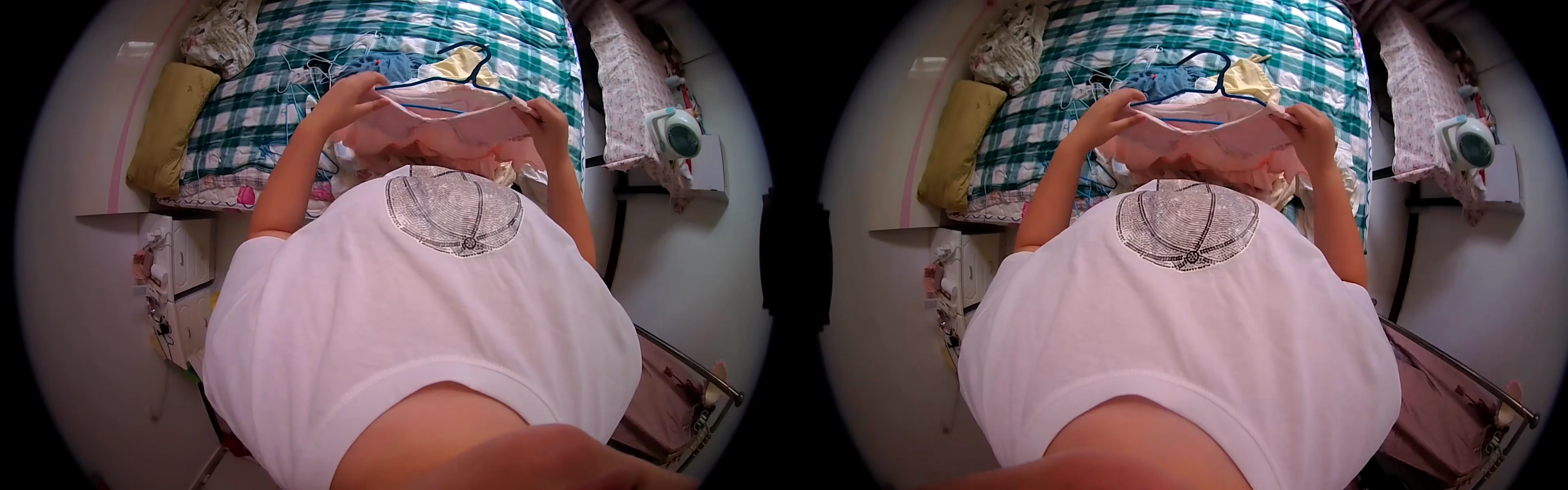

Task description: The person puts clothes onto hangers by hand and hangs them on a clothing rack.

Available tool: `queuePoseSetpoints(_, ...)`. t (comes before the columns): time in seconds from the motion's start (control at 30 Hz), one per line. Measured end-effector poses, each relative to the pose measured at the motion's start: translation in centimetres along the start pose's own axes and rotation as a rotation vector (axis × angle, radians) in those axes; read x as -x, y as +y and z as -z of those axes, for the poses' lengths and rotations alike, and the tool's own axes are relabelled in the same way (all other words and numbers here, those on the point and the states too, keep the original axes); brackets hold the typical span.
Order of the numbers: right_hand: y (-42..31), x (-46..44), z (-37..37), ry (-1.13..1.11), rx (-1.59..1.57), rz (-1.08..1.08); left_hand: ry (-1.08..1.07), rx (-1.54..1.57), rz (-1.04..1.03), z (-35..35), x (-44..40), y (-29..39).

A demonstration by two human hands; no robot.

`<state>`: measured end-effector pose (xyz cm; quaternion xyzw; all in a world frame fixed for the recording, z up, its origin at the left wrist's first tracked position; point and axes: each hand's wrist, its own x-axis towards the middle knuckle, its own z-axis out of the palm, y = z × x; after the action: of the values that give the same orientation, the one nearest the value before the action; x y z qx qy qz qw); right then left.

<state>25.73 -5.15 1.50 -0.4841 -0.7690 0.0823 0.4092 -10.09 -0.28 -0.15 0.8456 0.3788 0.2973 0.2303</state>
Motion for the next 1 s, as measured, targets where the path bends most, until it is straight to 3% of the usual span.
queuePoseSetpoints(0.03,-0.2,0.0,0.1,-0.007,-0.001,0.001,-0.074,0.075,0.076,-0.1,0.1,0.0)
queuePoseSetpoints(0.13,-0.1,0.0,0.1,-0.031,-0.070,-0.002,-0.048,-0.094,0.140,0.0,0.1,0.0)
queuePoseSetpoints(0.23,0.5,0.4,0.2,0.022,-0.069,0.015,0.202,-0.107,0.082,-0.4,0.5,-0.7)
queuePoseSetpoints(0.33,0.6,0.7,1.0,0.127,-0.032,0.013,0.134,-0.092,0.138,0.2,0.4,0.1)
queuePoseSetpoints(0.5,1.4,1.3,2.3,0.256,0.076,-0.027,0.158,-0.069,0.054,-0.5,0.1,0.0)
queuePoseSetpoints(0.6,1.2,2.1,2.7,0.227,0.168,-0.007,0.224,-0.116,0.045,-1.1,-0.2,0.2)
queuePoseSetpoints(0.7,0.3,2.2,3.2,-0.018,0.170,0.116,0.224,-0.205,0.010,-0.4,-0.8,0.4)
queuePoseSetpoints(0.8,1.4,3.1,2.8,-0.070,-0.042,0.006,0.212,-0.273,-0.060,0.2,-0.9,0.2)
queuePoseSetpoints(0.93,1.4,2.4,2.5,-0.323,-0.494,-0.503,0.215,-0.265,-0.097,0.3,-1.2,0.2)
queuePoseSetpoints(1.0,2.7,2.5,1.8,-0.466,-0.563,-0.515,0.205,-0.257,-0.096,0.4,-1.4,0.3)
